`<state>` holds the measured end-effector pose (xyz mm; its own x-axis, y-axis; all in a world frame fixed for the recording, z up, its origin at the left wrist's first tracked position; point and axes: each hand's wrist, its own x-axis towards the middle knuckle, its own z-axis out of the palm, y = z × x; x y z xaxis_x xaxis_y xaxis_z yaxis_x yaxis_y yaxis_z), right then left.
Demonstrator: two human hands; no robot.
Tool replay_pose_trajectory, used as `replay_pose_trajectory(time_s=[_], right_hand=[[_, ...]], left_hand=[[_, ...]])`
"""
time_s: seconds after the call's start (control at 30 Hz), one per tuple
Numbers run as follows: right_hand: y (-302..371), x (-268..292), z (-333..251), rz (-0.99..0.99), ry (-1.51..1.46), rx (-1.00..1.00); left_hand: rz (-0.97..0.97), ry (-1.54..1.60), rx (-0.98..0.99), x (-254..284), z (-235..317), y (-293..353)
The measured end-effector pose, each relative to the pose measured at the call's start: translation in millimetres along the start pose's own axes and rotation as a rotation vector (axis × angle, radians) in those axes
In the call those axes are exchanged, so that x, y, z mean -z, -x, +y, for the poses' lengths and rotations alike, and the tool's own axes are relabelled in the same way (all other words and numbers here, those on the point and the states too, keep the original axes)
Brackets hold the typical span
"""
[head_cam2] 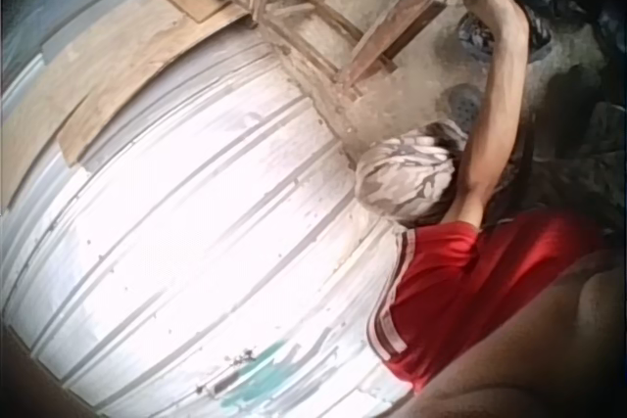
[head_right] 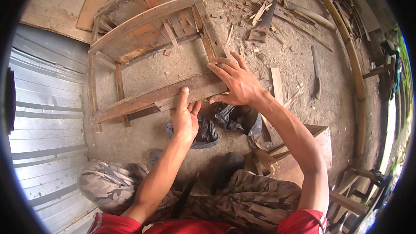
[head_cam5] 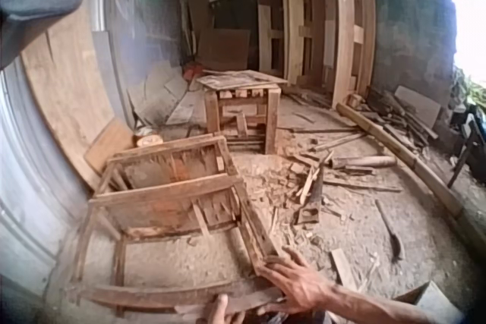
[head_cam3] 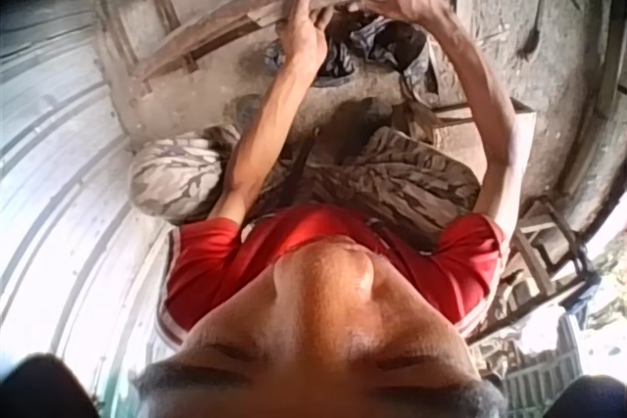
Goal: The person uses a hammer to remove nails from a wooden chair frame, then fits a wooden slat into the frame and secures it by hammering nails into place.
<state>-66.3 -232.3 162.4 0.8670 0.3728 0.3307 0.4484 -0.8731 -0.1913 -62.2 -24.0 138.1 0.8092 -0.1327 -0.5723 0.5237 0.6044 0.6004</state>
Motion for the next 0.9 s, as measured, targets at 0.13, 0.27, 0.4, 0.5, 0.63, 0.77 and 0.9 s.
replay_pose_trajectory(time_s=[0.13,0.27,0.4,0.5,0.63,0.77,0.9], right_hand=[[1.4,-2.1,1.8,0.015,-0.025,0.01],[3.0,-7.7,0.5,0.039,-0.011,0.012],[4.3,-9.9,0.1,0.061,-0.008,0.017],[6.0,-11.5,0.8,0.072,-0.01,0.012],[4.6,-10.7,-0.9,0.065,0.001,0.006],[5.1,-8.2,-1.4,0.072,0.027,0.012],[6.8,-9.8,-0.6,0.096,0.013,0.02]], left_hand=[[0.051,-0.005,-0.01,-4.2,0.4,2.7],[0.032,-0.041,-0.019,0.0,-1.9,1.6],[0.026,-0.07,-0.029,2.9,-3.5,1.2],[0.031,-0.076,-0.024,0.5,-3.5,3.1],[0.004,-0.086,0.005,3.5,-0.6,1.8],[-0.057,-0.14,0.05,8.9,2.5,1.0],[-0.204,-0.413,0.19,22.0,8.1,10.7]])
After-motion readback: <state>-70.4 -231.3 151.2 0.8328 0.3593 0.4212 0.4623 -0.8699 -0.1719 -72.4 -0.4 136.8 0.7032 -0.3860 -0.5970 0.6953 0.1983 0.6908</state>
